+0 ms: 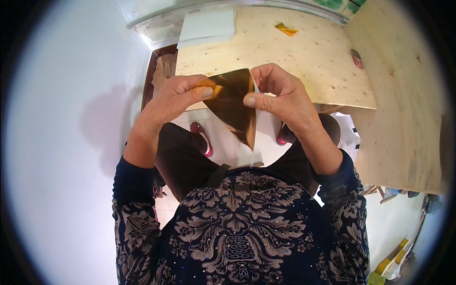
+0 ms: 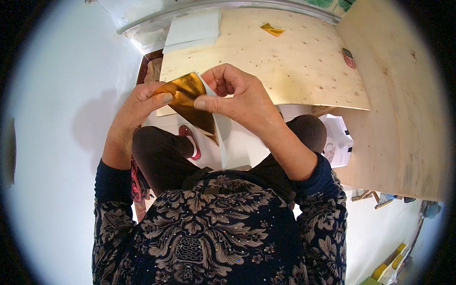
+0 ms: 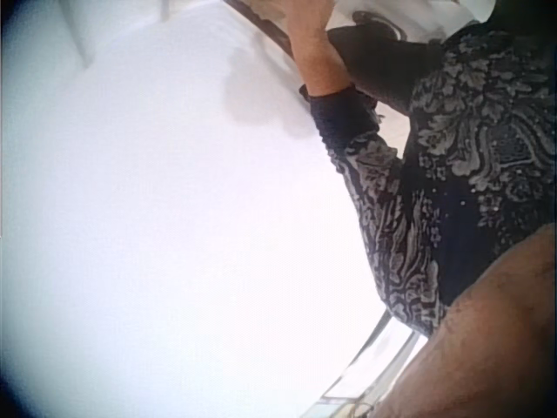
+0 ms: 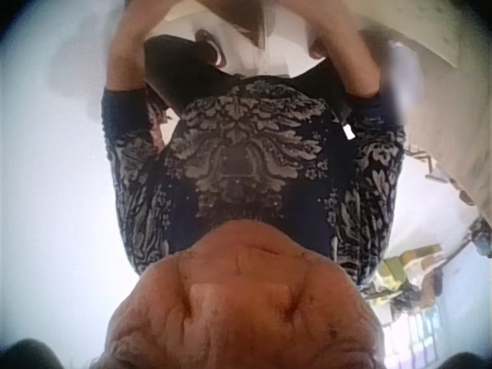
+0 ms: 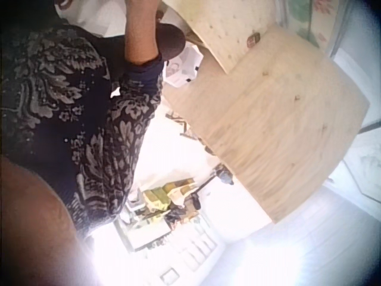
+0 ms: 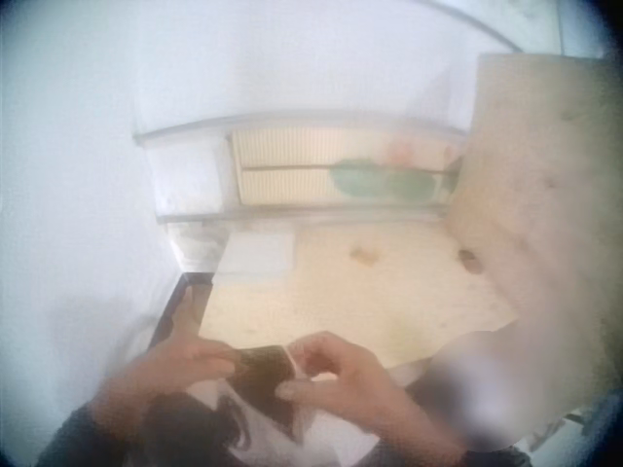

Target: The person folds a rectangular sheet of gold-colored paper on a wooden table, making multiple creases and shaping it into a smaller folded form. The hands press and align edges repeatedly to create crisp folds.

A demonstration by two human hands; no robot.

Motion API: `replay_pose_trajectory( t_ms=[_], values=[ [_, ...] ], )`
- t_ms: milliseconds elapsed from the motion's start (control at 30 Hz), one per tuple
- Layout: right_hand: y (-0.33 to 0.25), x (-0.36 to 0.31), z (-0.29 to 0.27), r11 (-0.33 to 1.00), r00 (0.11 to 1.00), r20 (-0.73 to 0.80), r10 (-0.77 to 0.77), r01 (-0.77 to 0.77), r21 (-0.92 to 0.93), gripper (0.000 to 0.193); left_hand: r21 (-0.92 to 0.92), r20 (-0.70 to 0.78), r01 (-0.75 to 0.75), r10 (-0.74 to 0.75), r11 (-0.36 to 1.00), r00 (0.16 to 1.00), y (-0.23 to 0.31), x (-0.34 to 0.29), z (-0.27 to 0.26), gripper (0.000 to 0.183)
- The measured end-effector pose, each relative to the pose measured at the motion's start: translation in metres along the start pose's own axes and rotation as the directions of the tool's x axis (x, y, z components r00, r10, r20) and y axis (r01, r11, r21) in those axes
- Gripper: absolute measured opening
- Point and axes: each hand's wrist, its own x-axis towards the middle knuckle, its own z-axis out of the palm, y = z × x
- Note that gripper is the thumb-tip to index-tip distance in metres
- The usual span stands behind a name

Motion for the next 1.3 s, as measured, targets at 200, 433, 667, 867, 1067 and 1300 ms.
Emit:
replay_pose_trajectory(
  t_ms=[200,433,667,867,1067,1300],
  values=[
    [-0.013,-0.020,0.013,0.991,0.984,-0.147,-0.100,0.112,0.074,0.012,0.306,-0.275,-0.171,0.259,0.937,0.926,0.035,-0.016,0.019,0.038],
    [-0.019,-0.032,0.026,0.969,0.949,-0.201,-0.244,0.244,-0.024,0.010,0.397,-0.437,-0.118,0.300,0.910,0.848,0.078,-0.013,0.052,0.028],
    [-0.023,-0.042,0.027,0.948,0.930,-0.208,-0.303,0.271,-0.170,0.011,0.315,-0.362,-0.160,0.274,0.936,0.891,0.081,-0.008,0.056,0.017],
    [-0.024,-0.042,0.028,0.952,0.929,-0.219,-0.297,0.269,-0.146,0.010,0.257,-0.373,-0.158,0.249,0.953,0.894,0.081,-0.008,0.056,0.014],
    [-0.024,-0.041,0.028,0.955,0.940,-0.193,-0.283,0.256,-0.153,0.010,0.199,-0.344,-0.172,0.233,0.965,0.909,0.082,-0.007,0.051,0.013],
    [-0.005,-0.043,0.013,0.969,0.996,-0.090,0.022,-0.044,-0.245,0.012,-0.025,-0.445,-0.108,0.086,0.994,0.891,0.088,-0.007,0.017,0.014]
  ],
)
